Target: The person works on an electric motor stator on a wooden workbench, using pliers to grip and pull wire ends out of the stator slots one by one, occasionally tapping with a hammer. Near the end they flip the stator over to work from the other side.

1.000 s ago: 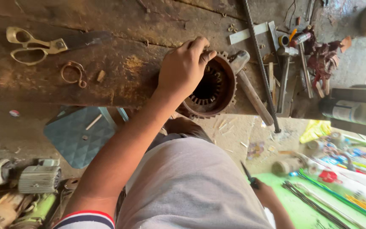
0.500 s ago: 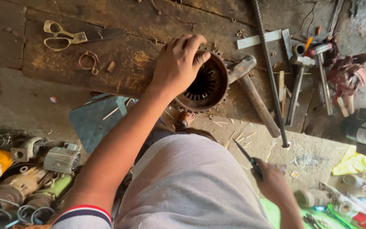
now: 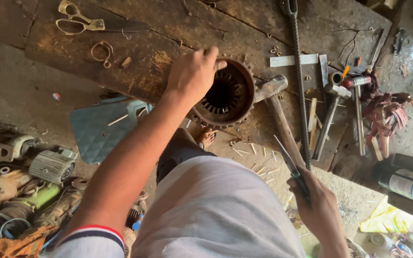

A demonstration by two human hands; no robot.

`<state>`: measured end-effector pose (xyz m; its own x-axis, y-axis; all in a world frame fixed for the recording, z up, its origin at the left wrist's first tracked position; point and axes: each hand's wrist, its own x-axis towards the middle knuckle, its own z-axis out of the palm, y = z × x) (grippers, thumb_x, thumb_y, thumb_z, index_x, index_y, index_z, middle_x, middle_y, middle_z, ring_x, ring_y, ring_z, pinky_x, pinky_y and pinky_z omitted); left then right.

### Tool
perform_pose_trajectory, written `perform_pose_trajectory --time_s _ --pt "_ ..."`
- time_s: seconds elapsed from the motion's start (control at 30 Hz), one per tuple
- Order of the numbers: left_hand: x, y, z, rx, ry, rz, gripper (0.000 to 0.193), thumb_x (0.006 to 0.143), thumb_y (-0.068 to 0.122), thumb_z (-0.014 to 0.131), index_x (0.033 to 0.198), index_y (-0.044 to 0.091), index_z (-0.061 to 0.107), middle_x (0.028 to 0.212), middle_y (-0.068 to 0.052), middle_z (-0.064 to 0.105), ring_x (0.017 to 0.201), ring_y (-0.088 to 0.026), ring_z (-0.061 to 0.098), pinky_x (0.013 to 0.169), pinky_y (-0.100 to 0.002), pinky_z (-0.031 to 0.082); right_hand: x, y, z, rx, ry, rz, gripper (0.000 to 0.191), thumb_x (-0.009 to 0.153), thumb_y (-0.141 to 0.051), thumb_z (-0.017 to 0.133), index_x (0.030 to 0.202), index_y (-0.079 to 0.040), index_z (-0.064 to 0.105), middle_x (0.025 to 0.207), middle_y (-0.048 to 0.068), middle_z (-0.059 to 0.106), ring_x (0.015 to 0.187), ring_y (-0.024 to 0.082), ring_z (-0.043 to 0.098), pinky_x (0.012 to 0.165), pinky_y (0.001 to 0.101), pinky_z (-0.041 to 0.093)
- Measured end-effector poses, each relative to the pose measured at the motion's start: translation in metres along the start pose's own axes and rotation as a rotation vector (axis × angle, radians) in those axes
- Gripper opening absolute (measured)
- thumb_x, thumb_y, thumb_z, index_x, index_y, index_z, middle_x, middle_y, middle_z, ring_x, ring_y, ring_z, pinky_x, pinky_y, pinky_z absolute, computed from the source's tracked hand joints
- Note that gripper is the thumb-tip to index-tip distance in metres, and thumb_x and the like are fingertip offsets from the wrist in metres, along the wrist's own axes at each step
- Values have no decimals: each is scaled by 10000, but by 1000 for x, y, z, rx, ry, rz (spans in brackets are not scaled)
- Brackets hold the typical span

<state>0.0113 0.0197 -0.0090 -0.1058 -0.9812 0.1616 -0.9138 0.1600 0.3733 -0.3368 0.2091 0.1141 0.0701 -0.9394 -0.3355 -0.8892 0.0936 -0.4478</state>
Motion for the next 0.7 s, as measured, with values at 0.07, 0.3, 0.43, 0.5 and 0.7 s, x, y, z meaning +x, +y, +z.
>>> perform_pose_trajectory --time_s 0.07,0.3,0.43,0.5,0.7 --pt "11 3 -1 -75 -105 190 369 1063 362 581 965 12 644 644 -107 637 414 -155 552 319 -313 423 -9 7 -5 49 -18 79 391 926 -204 654 1298 -89 622 944 104 786 871 245 790 737 380 592" --pt "67 30 10 -43 -320 878 232 940 -55 584 817 130 652 583 -64 566 434 -138 549 314 -277 407 3 -3 -28 81 -152 31 396 929 -271 628 1291 -112 628 959 87 814 854 246 804 710 388 610" --pt "73 29 14 -191 -41 857 84 719 128 667 778 189 670 653 9 575 480 -137 504 388 -296 378 43 -53 -48 -157 -312 -83 401 926 -348 618 1278 -158 643 814 104 762 671 272 748 598 451 581" --pt "74 28 16 -31 -342 739 141 859 65 663 724 94 631 583 -11 513 452 -122 452 371 -294 342 73 -86 -59 -381 -496 36 446 974 -415 558 1400 -285 575 733 82 732 568 259 727 587 435 607" --pt "73 36 16 78 -310 694 159 703 -24 635 770 118 653 543 -28 502 411 -79 410 324 -269 328 134 -165 -81 -921 -858 154 441 1069 -403 452 1507 -365 485 687 39 705 551 173 691 594 365 597"
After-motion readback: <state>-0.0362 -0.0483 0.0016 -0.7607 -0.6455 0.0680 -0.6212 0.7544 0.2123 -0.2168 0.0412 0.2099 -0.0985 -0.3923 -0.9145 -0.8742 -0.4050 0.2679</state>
